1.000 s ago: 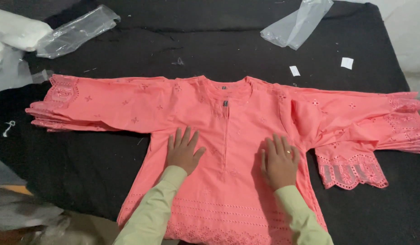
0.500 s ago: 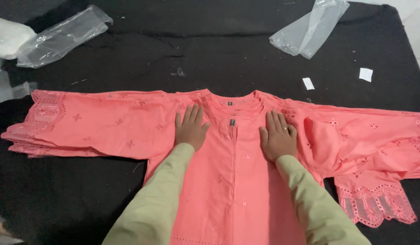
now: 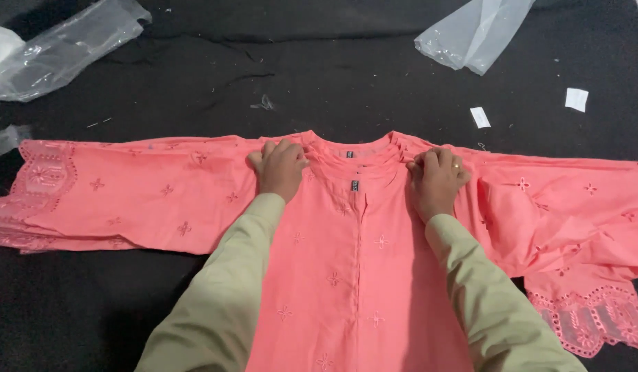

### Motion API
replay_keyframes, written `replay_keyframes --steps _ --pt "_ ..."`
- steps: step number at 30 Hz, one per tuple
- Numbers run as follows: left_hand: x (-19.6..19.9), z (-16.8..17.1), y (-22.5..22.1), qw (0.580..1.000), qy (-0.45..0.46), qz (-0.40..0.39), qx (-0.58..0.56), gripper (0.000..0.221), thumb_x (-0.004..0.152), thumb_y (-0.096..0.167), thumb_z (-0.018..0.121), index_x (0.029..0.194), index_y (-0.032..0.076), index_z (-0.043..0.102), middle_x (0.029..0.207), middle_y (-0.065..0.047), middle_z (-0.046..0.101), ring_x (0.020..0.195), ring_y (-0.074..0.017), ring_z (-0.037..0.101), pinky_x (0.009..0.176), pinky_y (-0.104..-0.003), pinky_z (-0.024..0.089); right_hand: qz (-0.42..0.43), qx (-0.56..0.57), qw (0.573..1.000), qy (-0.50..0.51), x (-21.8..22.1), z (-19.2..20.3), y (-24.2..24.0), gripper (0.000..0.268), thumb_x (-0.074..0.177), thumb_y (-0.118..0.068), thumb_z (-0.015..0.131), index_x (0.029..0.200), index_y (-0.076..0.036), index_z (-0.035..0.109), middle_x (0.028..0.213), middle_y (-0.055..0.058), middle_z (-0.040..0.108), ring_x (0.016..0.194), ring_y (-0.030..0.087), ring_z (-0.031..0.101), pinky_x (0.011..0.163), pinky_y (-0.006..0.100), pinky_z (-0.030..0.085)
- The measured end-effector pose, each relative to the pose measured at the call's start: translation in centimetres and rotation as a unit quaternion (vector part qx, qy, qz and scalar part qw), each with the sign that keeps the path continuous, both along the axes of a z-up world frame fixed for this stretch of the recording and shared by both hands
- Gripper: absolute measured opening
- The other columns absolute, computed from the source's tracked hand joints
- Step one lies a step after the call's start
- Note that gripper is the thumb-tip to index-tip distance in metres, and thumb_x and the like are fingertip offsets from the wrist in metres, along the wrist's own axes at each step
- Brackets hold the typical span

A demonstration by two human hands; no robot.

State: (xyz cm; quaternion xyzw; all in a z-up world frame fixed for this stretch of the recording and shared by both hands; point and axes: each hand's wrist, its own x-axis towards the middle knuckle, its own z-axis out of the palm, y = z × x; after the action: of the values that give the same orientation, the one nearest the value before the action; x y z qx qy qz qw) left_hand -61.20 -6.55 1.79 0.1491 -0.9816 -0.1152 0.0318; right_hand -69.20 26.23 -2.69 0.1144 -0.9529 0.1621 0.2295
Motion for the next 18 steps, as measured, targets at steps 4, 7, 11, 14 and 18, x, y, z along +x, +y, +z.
replay_keyframes --steps 4,7,11,14,18 --pt "-0.4 3.8 0.9 0.999 -0.022 0.020 0.040 0.013 0.103 0.035 0.061 0.094 0.025 0.062 0.101 0.009 0.054 0.111 -0.0167 0.047 0.099 -0.049 0.029 0.012 -0.018 1.000 -0.017 -0.3 1.7 -0.5 0.020 0.100 -0.036 0.072 0.099 -0.019 0.061 0.115 -0.002 0.049 0.115 0.026 0.046 0.095 0.045 0.033" --pt "-0.7 3.9 1.0 0.997 -0.031 0.033 0.064 0.010 0.102 0.032 0.064 0.096 0.024 0.064 0.104 0.006 0.057 0.114 -0.0182 0.050 0.101 -0.051 0.028 0.018 -0.022 0.999 -0.034 -0.7 1.6 -0.1 0.019 0.101 -0.034 0.072 0.100 -0.017 0.063 0.115 -0.001 0.051 0.115 0.027 0.048 0.094 0.046 0.035" --pt "0.8 5.3 0.8 0.995 -0.015 -0.008 0.097 0.014 0.103 0.032 0.061 0.114 0.024 0.060 0.119 0.004 0.058 0.124 -0.0198 0.047 0.106 -0.052 0.027 0.066 -0.021 0.996 -0.060 0.1 3.1 0.1 0.024 0.100 -0.040 0.070 0.116 -0.024 0.062 0.120 -0.002 0.051 0.121 0.027 0.048 0.096 0.049 0.036" --pt "2.1 6.5 1.1 0.993 0.007 -0.057 0.102 0.030 0.106 0.034 0.058 0.133 0.021 0.061 0.128 0.001 0.059 0.130 -0.0196 0.047 0.112 -0.051 0.027 0.119 -0.018 0.992 -0.030 1.9 5.6 0.0 0.024 0.097 -0.034 0.071 0.118 -0.025 0.066 0.124 0.000 0.053 0.124 0.030 0.049 0.102 0.052 0.036" --pt "2.4 4.1 0.1 0.983 0.117 -0.119 0.075 0.020 0.097 0.033 0.071 0.111 0.019 0.070 0.110 0.003 0.060 0.123 -0.0189 0.053 0.113 -0.046 0.032 0.174 0.039 0.980 0.090 1.9 4.3 0.7 0.025 0.093 -0.036 0.074 0.116 -0.028 0.069 0.113 -0.005 0.065 0.115 0.022 0.059 0.103 0.041 0.039"
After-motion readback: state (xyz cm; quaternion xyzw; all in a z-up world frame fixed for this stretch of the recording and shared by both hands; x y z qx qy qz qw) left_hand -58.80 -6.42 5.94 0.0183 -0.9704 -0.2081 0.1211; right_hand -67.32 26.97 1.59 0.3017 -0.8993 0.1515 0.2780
